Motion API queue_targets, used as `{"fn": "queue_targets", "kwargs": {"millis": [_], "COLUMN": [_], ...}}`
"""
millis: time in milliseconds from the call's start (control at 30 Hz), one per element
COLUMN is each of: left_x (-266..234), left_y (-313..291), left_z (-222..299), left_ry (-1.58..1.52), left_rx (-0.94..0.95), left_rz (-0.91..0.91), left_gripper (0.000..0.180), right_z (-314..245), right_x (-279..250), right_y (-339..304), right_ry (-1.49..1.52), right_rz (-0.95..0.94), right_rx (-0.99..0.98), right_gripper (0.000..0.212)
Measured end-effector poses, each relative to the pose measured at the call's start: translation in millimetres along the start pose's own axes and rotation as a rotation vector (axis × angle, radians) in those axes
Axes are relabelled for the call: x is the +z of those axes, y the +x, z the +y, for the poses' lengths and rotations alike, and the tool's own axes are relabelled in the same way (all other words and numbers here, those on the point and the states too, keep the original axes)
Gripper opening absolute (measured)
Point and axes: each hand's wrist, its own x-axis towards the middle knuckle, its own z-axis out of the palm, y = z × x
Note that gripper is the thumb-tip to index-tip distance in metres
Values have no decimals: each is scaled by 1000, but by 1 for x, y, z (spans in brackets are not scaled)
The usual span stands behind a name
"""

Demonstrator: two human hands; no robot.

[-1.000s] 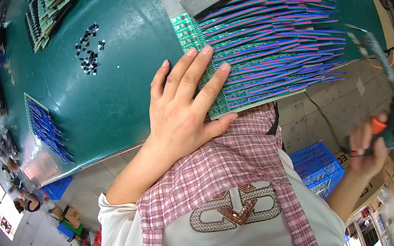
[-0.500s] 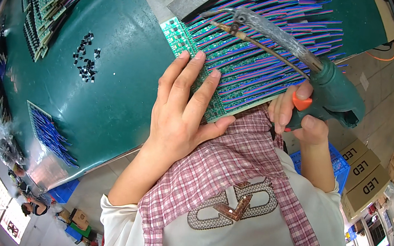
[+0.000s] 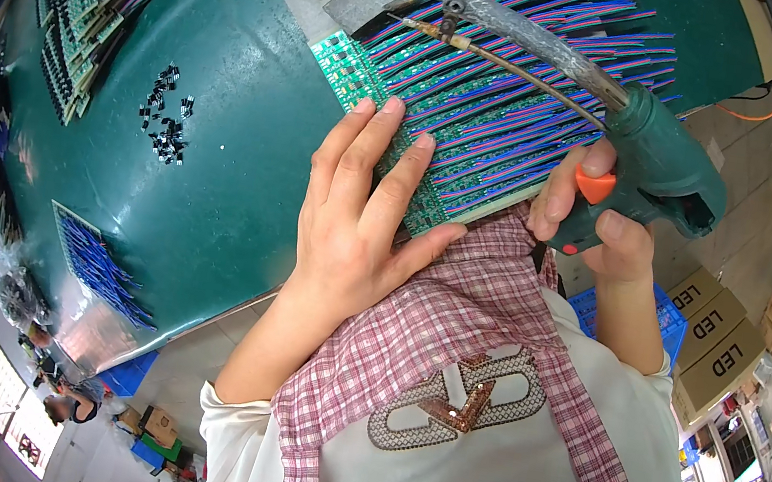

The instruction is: The person assembles electronic components onto LED light strips using a soldering iron.

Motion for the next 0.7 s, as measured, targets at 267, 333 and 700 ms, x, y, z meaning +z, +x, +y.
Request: {"fn": "queue_targets", "kwargs": {"millis": [267, 333, 700], "left_x": [-12, -17, -42], "left_y": [-7, -14, -14], "left_z": [8, 10, -9], "left_ry": [94, 114, 167], "left_rx": [3, 80, 166], "left_rz": [-96, -116, 104], "left_gripper": [74, 69, 39], "right_z": [-6, -11, -14], "right_x": [4, 7, 49], "right_y": [-11, -17, -33], "right_ry": [66, 101, -128], "right_rz": [19, -26, -28], "right_rx": [38, 49, 159], "right_gripper": [49, 51, 53]}}
